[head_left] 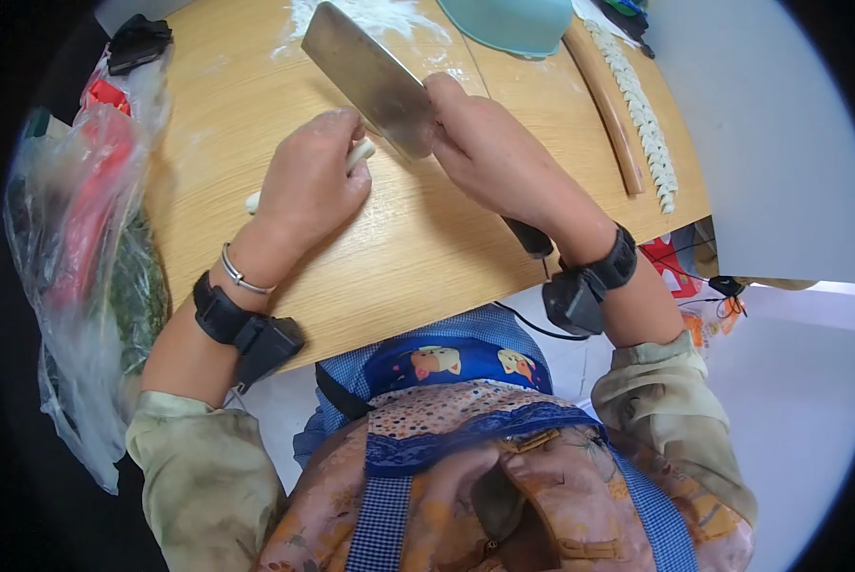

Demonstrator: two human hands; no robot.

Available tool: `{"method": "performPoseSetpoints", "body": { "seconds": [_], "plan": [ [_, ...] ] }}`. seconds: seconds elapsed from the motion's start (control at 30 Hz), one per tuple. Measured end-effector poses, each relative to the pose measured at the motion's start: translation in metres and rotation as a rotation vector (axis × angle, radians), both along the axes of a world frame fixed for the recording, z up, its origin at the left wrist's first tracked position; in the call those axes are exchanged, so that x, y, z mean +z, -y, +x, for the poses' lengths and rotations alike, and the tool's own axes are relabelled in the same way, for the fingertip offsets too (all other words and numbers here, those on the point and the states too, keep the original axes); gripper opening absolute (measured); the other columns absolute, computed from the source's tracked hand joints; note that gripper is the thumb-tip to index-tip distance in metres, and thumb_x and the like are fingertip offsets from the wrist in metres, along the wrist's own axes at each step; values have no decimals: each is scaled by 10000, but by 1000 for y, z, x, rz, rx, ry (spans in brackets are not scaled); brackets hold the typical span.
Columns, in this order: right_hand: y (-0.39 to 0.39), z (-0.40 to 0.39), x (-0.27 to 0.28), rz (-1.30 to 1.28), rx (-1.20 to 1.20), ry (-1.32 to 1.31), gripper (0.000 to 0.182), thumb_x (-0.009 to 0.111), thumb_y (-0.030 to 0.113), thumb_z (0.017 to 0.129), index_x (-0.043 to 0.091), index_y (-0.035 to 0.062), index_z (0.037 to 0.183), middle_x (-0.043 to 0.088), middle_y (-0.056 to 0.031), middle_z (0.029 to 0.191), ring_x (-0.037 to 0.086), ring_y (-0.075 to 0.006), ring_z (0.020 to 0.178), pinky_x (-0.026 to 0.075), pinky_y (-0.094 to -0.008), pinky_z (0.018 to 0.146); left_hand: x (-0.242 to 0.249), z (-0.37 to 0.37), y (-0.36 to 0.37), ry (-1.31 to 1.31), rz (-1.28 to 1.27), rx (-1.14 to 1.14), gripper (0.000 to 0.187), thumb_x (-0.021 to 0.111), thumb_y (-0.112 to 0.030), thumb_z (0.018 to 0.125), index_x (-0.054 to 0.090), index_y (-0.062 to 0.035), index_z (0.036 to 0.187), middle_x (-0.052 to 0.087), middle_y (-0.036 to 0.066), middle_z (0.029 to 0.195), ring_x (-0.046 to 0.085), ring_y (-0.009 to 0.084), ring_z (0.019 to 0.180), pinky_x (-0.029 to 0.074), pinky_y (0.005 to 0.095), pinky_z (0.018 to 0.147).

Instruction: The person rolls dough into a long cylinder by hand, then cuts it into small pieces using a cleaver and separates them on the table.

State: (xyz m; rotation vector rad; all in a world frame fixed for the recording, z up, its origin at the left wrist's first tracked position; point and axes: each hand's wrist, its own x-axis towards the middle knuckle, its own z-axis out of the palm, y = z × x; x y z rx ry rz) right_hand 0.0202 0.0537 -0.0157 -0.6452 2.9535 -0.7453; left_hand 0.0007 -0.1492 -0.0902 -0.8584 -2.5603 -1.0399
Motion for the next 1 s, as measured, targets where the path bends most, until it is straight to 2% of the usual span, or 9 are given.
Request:
{"method": "performPoseSetpoints", "body": {
  "seconds": [0.07, 0.13, 0.17, 0.23, 0.27, 0.33, 0.63, 0.87, 1.0],
  "plan": [
    [-6, 12, 4, -12, 7, 2, 166, 515, 60, 929, 461, -68, 1021, 639, -295, 785, 633, -486, 787, 497, -526, 700, -2, -1, 0, 64, 44, 16, 213, 709, -50, 785, 589, 14, 949, 634, 193, 861, 634, 364, 784, 517, 429, 726],
    [-12, 22, 5, 27, 37, 52, 223, 518, 83, 971, 404, -24, 1130, 604, -279, 786, 598, -473, 783, 447, -520, 670, -2, -2, 1, 51, 27, 5, 211, 715, -54, 796, 590, 16, 950, 637, 191, 864, 637, 358, 784, 518, 423, 725],
    [-12, 26, 6, 26, 34, 52, 223, 518, 83, 971, 404, -24, 1130, 604, -279, 786, 598, -473, 783, 447, -520, 670, -2, -2, 1, 39, 11, -4, 210, 722, -59, 806, 592, 19, 951, 641, 189, 867, 640, 351, 784, 518, 417, 724],
    [-12, 31, 11, 58, 28, 100, 160, 505, 33, 914, 448, -69, 1024, 627, -293, 762, 626, -494, 778, 487, -541, 690, -1, -1, 2, 47, 4, -9, 212, 724, -58, 806, 596, 20, 955, 642, 189, 868, 640, 350, 784, 519, 417, 724],
    [-13, 31, 11, 58, 28, 100, 160, 505, 33, 914, 448, -69, 1024, 627, -293, 762, 626, -494, 778, 487, -541, 690, -1, -1, 2, 55, -1, -11, 213, 726, -57, 806, 600, 21, 959, 643, 189, 869, 640, 349, 784, 519, 417, 724],
    [-15, 32, 8, 91, 26, 127, 236, 520, 87, 973, 400, -12, 1150, 606, -273, 774, 600, -471, 771, 439, -527, 663, -1, -2, 2, 39, -3, -18, 208, 726, -56, 807, 605, 19, 958, 645, 188, 870, 641, 347, 787, 519, 417, 726],
    [-5, 11, 0, 60, 160, 1, 193, 512, 38, 922, 407, -33, 1067, 597, -265, 766, 588, -486, 780, 444, -533, 681, -1, -3, 3, -4, -13, -24, 183, 725, -58, 813, 618, 17, 942, 648, 185, 878, 640, 354, 800, 519, 422, 741],
    [17, -16, -9, 107, 90, 61, 180, 520, 53, 926, 428, -45, 1045, 629, -285, 846, 598, -491, 816, 462, -526, 712, 3, 1, 0, -43, -34, -1, 146, 698, -46, 780, 600, 2, 876, 630, 171, 857, 626, 365, 826, 522, 445, 740],
    [9, -18, -10, 53, 16, 37, 190, 535, 64, 924, 448, -63, 1035, 638, -301, 842, 621, -487, 825, 484, -521, 718, 6, 4, 1, -19, -72, 27, 182, 702, -51, 773, 595, -1, 911, 628, 177, 865, 626, 370, 832, 521, 448, 743]
  ]
}}
